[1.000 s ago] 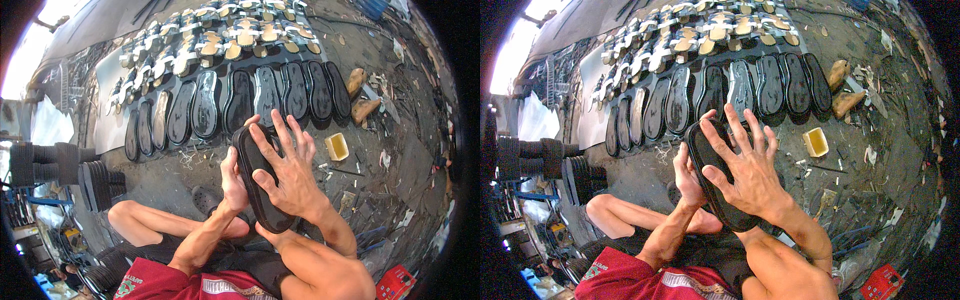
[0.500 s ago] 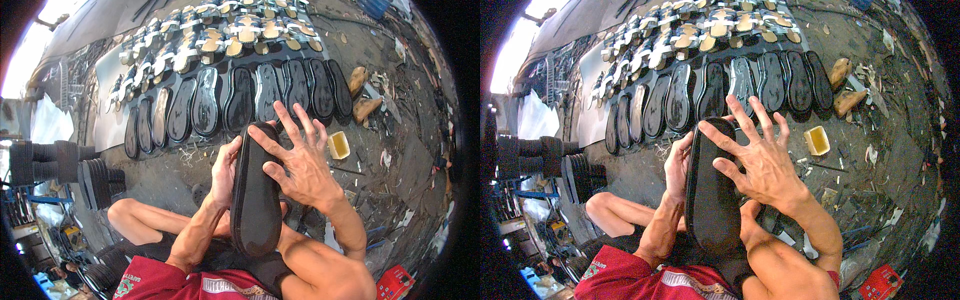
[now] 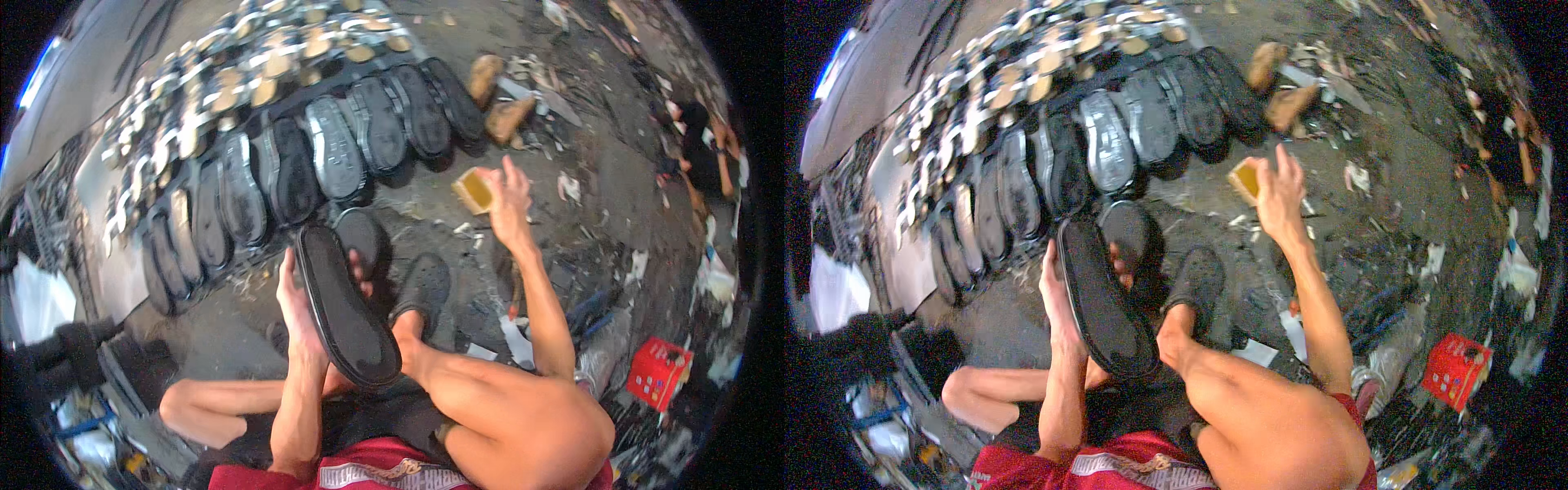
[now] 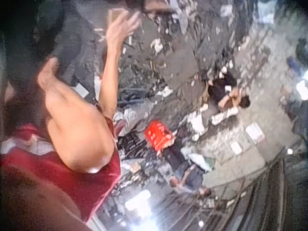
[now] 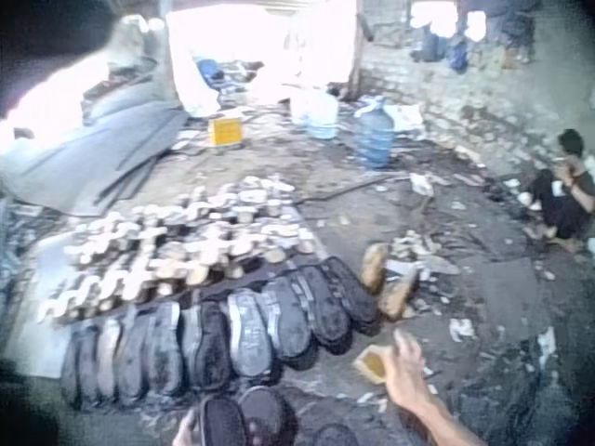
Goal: The person sits on the floor and repeatedly rubs the surface of black shoe insoles with their hands. They pick up an insole, rub it, place it down, and repeat the process with several insoles from a nearby pile.
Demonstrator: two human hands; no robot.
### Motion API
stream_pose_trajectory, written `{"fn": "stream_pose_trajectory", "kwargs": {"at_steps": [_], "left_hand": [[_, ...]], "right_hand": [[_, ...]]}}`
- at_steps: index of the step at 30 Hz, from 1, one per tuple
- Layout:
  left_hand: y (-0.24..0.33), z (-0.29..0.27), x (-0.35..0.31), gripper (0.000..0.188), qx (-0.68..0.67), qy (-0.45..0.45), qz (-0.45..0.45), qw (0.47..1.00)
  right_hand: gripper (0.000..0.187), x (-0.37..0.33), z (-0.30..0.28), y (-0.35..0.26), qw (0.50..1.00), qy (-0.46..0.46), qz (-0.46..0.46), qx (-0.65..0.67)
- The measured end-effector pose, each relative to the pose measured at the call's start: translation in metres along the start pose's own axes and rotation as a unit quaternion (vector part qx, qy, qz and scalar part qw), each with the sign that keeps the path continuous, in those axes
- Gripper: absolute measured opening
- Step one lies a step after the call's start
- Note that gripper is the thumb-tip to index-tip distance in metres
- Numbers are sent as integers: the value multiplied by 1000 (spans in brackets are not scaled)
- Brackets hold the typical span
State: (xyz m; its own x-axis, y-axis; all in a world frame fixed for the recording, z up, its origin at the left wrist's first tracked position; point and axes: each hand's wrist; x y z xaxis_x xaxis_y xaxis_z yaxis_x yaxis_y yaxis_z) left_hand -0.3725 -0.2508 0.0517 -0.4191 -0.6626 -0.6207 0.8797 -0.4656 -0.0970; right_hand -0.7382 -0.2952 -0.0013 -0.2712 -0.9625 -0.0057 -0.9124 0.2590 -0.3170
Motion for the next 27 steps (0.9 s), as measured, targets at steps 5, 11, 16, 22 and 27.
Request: {"fn": "stream_pose_trajectory", "kwargs": {"at_steps": [5,11,16,22,27], "left_hand": [[-23,-9,-5,71,30,77,-40,996],[8,0,9,72,38,-49,80,995],[-20,10,0,75,28,-63,54,996],[-23,1,7,79,-4,-167,-70,984],[-48,24,13,86,-10,-146,-76,986]], "right_hand": [[67,-9,41,60,994,3,-59,-90],[70,-12,46,58,999,16,-43,-12],[86,-31,34,74,988,9,86,128],[92,-38,-43,-4,796,-108,134,581],[75,-51,-93,-106,768,-155,-121,610]]}}
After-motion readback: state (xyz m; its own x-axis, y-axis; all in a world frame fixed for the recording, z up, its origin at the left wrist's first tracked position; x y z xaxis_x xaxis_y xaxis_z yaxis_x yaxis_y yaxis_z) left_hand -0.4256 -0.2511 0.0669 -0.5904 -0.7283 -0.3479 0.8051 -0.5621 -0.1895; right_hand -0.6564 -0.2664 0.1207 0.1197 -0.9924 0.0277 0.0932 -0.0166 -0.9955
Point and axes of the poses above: each hand's wrist, its own x-axis towards the middle knuckle, its own z-axis out of the palm, y = z × x, and after that the axes turned 10 degrees about -x, right-handed
